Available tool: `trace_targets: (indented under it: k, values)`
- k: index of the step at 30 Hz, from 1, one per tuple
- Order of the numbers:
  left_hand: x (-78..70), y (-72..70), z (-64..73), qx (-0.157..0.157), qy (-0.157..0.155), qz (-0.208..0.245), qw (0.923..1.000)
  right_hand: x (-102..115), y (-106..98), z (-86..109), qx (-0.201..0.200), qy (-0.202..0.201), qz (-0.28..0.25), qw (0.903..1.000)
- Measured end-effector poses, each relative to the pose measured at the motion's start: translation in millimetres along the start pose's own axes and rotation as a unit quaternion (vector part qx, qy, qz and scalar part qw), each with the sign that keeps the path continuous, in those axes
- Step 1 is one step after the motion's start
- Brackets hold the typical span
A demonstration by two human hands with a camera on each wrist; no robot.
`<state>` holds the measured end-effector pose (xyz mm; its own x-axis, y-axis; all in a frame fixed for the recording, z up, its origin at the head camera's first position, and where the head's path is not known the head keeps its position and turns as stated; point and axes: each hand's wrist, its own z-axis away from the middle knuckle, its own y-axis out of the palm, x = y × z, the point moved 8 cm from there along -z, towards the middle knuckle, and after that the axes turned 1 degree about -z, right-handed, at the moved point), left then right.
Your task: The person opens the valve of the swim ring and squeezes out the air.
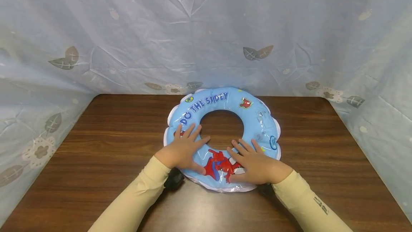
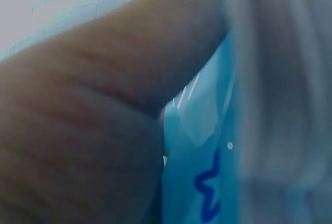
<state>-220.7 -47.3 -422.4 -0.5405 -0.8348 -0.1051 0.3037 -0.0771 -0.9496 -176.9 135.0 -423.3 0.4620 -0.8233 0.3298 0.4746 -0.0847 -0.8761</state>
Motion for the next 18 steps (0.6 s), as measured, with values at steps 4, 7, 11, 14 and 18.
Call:
trace_targets:
  k: [4, 7, 11, 14, 18]
  values:
    - [0.0, 0.6, -0.3, -0.001, 0.000, 0.005, 1.0000, 0.1, 0.8, 0.2, 0.002, -0.001, -0.003, 1.0000]
    - [-0.6, 0.5, -0.7, -0.004, 0.002, 0.006, 1.0000, 0.0, 1.8, 0.6, 0.003, -0.002, -0.003, 1.0000]
    - [-1.7, 0.1, -0.6, -0.004, 0.003, 0.004, 1.0000, -0.7, 2.7, 1.0, 0.005, -0.003, -0.005, 1.0000]
    - [-2.0, -0.2, -0.3, -0.003, 0.002, 0.007, 1.0000, -1.3, 3.1, 0.9, 0.004, -0.003, -0.005, 1.0000]
    - [-1.6, -0.2, 0.2, -0.003, 0.000, 0.010, 0.9999, -1.8, 2.9, 0.3, 0.003, -0.004, -0.005, 1.0000]
